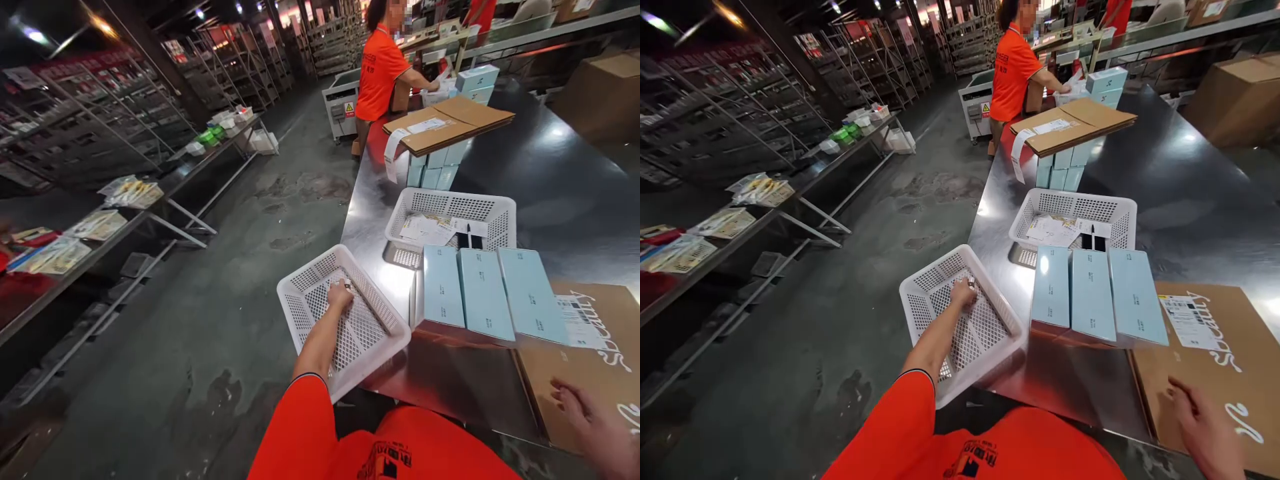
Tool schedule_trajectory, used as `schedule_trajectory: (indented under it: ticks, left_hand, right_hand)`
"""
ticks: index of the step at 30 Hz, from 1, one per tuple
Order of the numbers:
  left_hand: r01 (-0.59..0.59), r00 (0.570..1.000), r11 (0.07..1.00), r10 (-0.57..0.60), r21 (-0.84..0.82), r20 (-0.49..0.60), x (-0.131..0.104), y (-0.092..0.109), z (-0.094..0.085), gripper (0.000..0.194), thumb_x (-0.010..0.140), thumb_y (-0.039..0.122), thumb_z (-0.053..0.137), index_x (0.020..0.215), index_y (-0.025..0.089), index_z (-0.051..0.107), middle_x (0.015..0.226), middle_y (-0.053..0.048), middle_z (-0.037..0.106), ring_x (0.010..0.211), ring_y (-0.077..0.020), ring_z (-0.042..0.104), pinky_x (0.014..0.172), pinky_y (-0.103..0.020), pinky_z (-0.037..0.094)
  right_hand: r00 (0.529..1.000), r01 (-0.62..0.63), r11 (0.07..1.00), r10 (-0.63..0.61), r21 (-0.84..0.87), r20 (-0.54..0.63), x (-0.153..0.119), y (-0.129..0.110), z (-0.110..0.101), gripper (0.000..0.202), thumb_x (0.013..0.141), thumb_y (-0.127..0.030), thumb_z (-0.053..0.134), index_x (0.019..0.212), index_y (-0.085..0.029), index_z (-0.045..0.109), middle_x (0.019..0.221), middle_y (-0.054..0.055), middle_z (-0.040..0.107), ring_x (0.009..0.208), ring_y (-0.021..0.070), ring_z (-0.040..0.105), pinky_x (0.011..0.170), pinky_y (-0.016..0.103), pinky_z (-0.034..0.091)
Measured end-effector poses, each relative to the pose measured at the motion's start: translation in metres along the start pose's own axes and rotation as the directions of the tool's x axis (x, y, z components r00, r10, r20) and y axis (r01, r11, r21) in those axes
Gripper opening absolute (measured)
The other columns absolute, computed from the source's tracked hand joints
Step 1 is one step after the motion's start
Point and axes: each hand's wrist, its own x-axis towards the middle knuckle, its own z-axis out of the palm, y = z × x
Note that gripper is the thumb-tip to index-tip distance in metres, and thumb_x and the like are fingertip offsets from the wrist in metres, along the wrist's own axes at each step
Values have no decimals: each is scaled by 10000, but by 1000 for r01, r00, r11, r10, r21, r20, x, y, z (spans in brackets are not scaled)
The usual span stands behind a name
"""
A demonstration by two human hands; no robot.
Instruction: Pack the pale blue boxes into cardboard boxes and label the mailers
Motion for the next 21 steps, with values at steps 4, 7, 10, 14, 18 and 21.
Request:
schedule_trajectory:
  ticks: [4,7,10,14,18,21]
  left_hand:
    - [-65,998,997,65,35,7,-28,-12,4,718,756,334,780,1424,231,536,1383,-217,604,1180,-354,679,962,-406,530]
    - [-126,986,992,127,13,-105,-58,-34,-9,884,805,483,764,1558,217,386,1530,-239,503,1348,-396,569,1047,-439,498]
    - [-186,928,983,172,-11,-331,-88,-69,-35,752,955,428,580,1613,206,290,1708,-168,248,1575,-327,258,1245,-445,312]
    - [-308,898,867,130,-391,-420,-125,-72,-50,538,1019,342,409,1544,233,447,1558,-89,531,1451,-242,492,1209,-360,416]
    - [-211,957,624,288,-752,-30,-151,21,-19,557,1079,280,208,1592,146,379,1554,-136,535,1387,-222,568,1118,-347,512]
    - [-130,911,606,385,-785,146,-159,96,12,615,1103,414,141,1560,125,433,1548,-162,535,1348,-214,603,1051,-306,545]
  right_hand:
    - [987,10,991,-32,137,155,-55,-54,34,276,590,-654,571,710,-430,679,825,85,751,872,417,713,850,578,558]
    - [897,119,963,-208,240,390,-81,-89,55,345,620,-639,596,746,-351,739,895,58,774,891,355,735,903,505,584]
    - [928,43,973,-122,225,351,-70,-97,53,366,640,-576,573,788,-286,742,800,69,760,777,319,723,777,460,604]
    - [977,-195,926,152,325,152,-15,-86,23,326,654,-492,576,775,-211,689,688,85,696,633,260,653,614,395,575]
    - [973,-151,824,27,545,230,35,-108,12,276,695,-379,674,898,-193,680,1024,113,736,902,251,691,787,372,589]
    - [963,-35,835,-119,549,242,48,-139,18,469,612,-248,799,1059,-200,661,1223,96,700,1128,268,643,960,373,543]
